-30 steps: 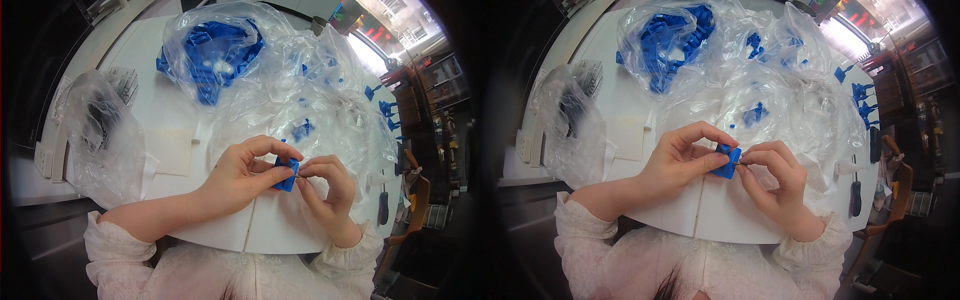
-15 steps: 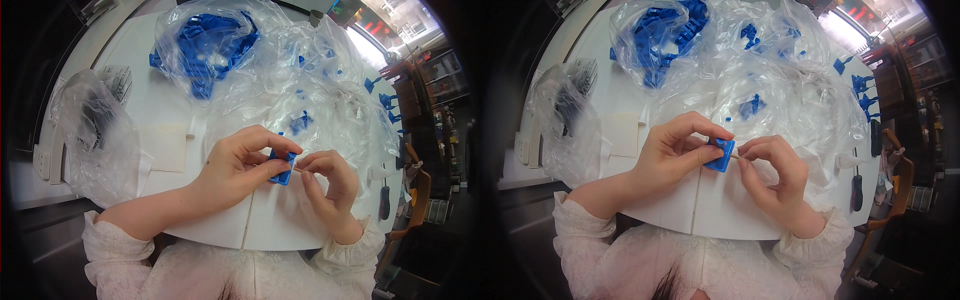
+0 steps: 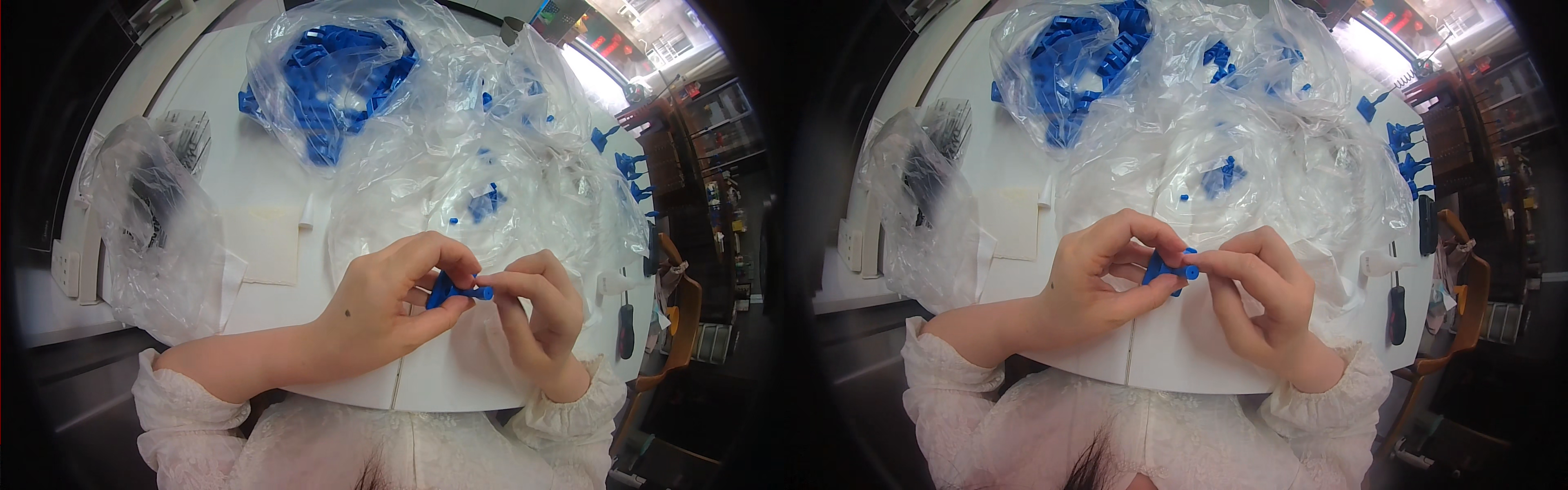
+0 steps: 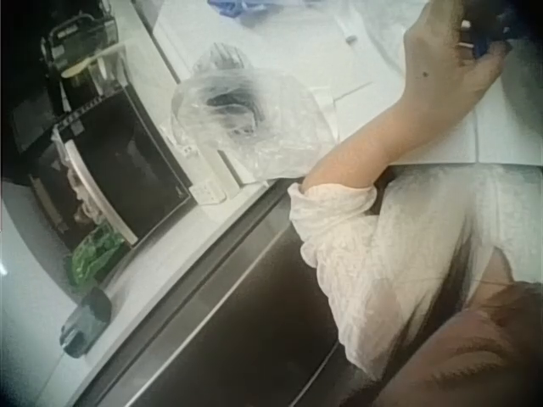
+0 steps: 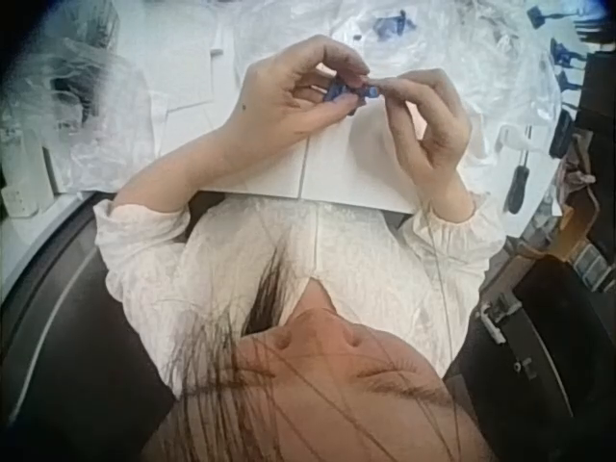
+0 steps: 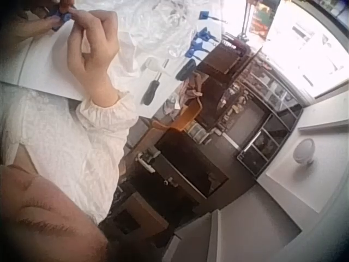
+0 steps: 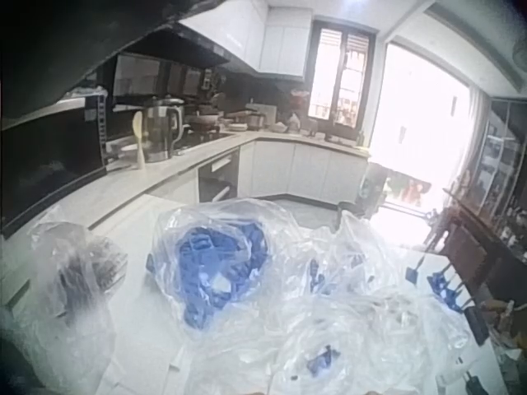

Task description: The person assembles small blue plastic components by gluing them together with adhesive from a bottle, then securing them with a screw using a screwdriver.

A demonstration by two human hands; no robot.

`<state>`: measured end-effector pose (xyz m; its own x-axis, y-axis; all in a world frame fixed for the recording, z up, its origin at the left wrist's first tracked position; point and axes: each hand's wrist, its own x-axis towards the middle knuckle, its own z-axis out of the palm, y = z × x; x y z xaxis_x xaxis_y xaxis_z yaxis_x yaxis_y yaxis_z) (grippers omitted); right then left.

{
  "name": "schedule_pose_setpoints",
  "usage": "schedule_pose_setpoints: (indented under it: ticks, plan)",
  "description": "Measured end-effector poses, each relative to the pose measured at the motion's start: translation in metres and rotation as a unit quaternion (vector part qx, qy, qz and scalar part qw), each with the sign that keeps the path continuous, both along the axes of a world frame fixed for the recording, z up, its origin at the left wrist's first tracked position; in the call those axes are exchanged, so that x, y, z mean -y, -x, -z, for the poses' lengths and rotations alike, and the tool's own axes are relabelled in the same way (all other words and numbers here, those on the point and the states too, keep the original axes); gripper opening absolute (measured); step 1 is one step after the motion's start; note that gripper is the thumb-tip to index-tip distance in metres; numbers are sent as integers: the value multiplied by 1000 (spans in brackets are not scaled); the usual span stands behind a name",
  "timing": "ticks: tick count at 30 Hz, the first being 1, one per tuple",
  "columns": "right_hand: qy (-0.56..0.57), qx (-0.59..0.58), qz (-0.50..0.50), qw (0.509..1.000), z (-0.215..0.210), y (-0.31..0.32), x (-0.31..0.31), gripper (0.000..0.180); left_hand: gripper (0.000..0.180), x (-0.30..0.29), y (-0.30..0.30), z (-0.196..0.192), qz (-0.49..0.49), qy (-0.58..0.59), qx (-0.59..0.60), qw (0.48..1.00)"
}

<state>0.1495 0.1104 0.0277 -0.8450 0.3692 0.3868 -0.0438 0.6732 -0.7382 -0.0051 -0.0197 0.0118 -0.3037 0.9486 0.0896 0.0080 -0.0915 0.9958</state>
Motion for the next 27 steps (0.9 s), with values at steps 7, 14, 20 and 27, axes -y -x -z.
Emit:
schedule_pose_setpoints:
  ticks: [7, 14, 20, 27]
  plan:
    - [-23, -24, 14, 999, 4, -1, 3, 34, 32, 1, -1, 1, -4, -13, -79, 997]
    - [-151, -50, 26, 987, -1, -5, 2, 37, 39, 4, -4, -3, -15, -14, -14, 1000]
    - [-150, -73, 30, 986, 2, -8, 3, 39, 37, 5, -5, -2, -24, -46, -58, 997]
    - [-155, -51, 22, 986, -2, -8, 5, 38, 37, 7, -5, -3, -29, -26, -62, 997]
